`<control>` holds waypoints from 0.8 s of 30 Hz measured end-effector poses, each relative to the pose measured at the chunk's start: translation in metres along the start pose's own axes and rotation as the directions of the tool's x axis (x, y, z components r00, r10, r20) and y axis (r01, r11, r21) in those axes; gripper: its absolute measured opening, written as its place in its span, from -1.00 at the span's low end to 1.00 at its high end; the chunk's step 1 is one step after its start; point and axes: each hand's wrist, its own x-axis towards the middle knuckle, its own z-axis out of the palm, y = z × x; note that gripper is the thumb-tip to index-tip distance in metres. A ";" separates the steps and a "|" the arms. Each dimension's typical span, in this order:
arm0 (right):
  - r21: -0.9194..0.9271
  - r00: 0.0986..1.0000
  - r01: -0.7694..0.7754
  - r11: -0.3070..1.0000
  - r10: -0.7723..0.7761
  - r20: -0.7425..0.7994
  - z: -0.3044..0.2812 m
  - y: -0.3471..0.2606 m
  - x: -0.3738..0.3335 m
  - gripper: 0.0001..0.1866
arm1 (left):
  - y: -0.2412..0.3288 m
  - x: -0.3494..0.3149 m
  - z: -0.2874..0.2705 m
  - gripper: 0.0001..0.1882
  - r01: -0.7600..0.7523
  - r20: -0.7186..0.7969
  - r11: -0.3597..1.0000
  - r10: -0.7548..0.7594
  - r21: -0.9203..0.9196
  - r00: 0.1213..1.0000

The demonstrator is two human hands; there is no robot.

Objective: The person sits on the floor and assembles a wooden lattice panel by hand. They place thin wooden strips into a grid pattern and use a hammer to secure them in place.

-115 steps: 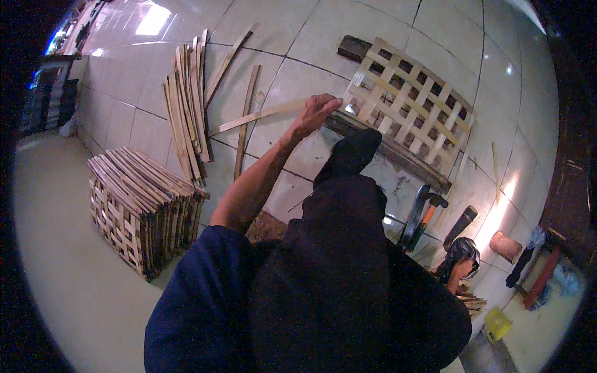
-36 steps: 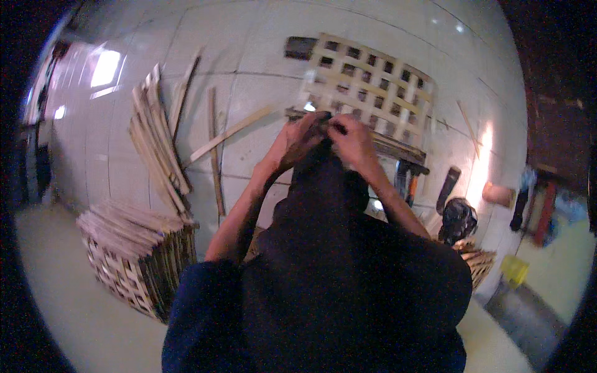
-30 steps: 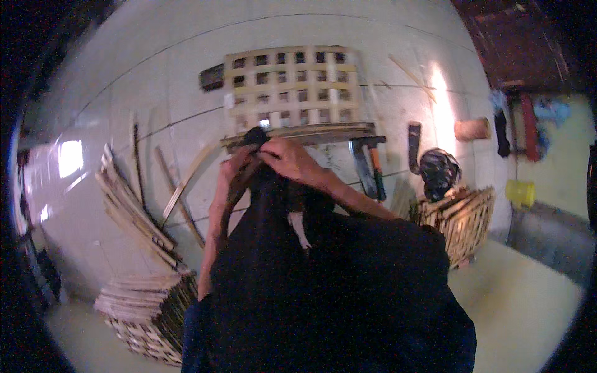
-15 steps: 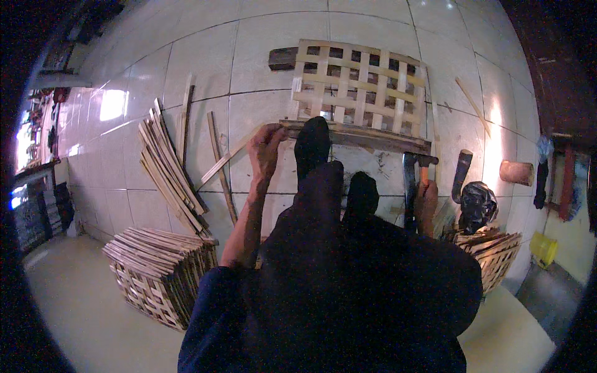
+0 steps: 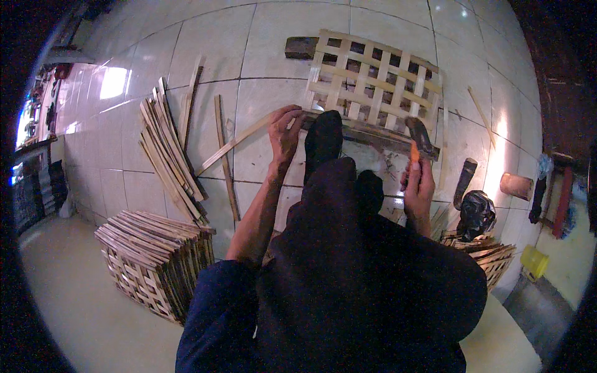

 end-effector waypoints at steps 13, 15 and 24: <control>-0.198 0.801 0.452 0.870 -0.298 0.519 0.112 -0.055 0.056 -0.67 | -0.004 -0.003 0.003 -0.84 -0.058 -0.078 0.996 0.063 0.062 0.995; -0.221 0.795 0.452 0.864 -0.278 0.538 0.119 -0.050 0.058 -0.66 | -0.005 -0.004 0.001 -0.83 -0.046 -0.070 0.998 0.049 0.041 0.996; -0.293 0.812 0.478 0.828 -0.288 0.507 0.115 -0.054 0.054 -0.65 | -0.008 -0.001 0.000 -0.85 -0.024 0.002 0.999 0.024 0.022 1.000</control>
